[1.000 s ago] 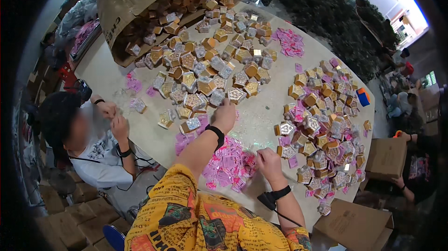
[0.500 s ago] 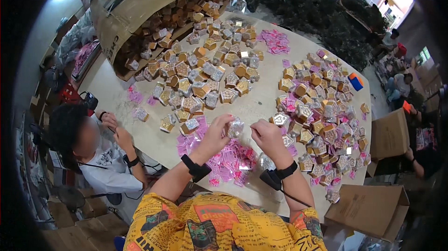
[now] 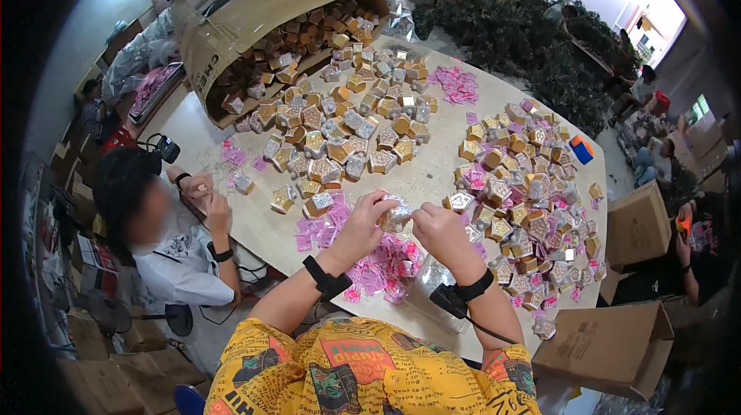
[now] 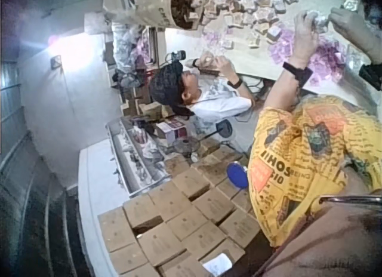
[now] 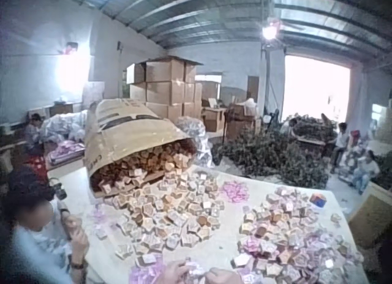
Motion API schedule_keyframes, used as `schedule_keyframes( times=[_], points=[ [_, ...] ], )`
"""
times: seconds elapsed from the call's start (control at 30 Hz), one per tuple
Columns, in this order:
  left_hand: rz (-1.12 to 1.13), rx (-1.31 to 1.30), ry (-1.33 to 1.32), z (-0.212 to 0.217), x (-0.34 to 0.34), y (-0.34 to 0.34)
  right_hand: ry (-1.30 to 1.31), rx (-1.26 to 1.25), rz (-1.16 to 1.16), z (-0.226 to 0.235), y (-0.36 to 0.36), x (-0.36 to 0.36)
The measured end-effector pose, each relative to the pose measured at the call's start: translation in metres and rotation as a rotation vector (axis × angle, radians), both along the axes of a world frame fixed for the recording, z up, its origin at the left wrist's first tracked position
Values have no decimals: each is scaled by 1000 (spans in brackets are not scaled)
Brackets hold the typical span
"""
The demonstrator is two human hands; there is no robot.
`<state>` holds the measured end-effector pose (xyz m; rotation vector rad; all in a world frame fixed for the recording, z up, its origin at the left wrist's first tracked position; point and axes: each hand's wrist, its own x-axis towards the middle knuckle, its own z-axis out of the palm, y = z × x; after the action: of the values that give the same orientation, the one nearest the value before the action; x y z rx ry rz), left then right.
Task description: The person sits at a table and repeatedly picks up small, gold-wrapped items and pink paper slips. They place the items and slips into clear plastic bags and seal them. The person works continuously, creating a growing pile of packaged units on the table.
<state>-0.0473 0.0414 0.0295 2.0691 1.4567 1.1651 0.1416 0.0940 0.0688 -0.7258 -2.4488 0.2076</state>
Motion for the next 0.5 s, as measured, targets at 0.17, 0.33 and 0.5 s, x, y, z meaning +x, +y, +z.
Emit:
schedule_keyframes(
  times=[0.17,0.33,0.5],
  points=[
    [2,27,11,6,4,-5,-18,15,-9,2,-4,4],
    [8,81,33,2,6,-5,-45,17,0,5,-8,7],
    [9,128,80,8,9,-4,-130,68,11,6,-8,9]
  ],
)
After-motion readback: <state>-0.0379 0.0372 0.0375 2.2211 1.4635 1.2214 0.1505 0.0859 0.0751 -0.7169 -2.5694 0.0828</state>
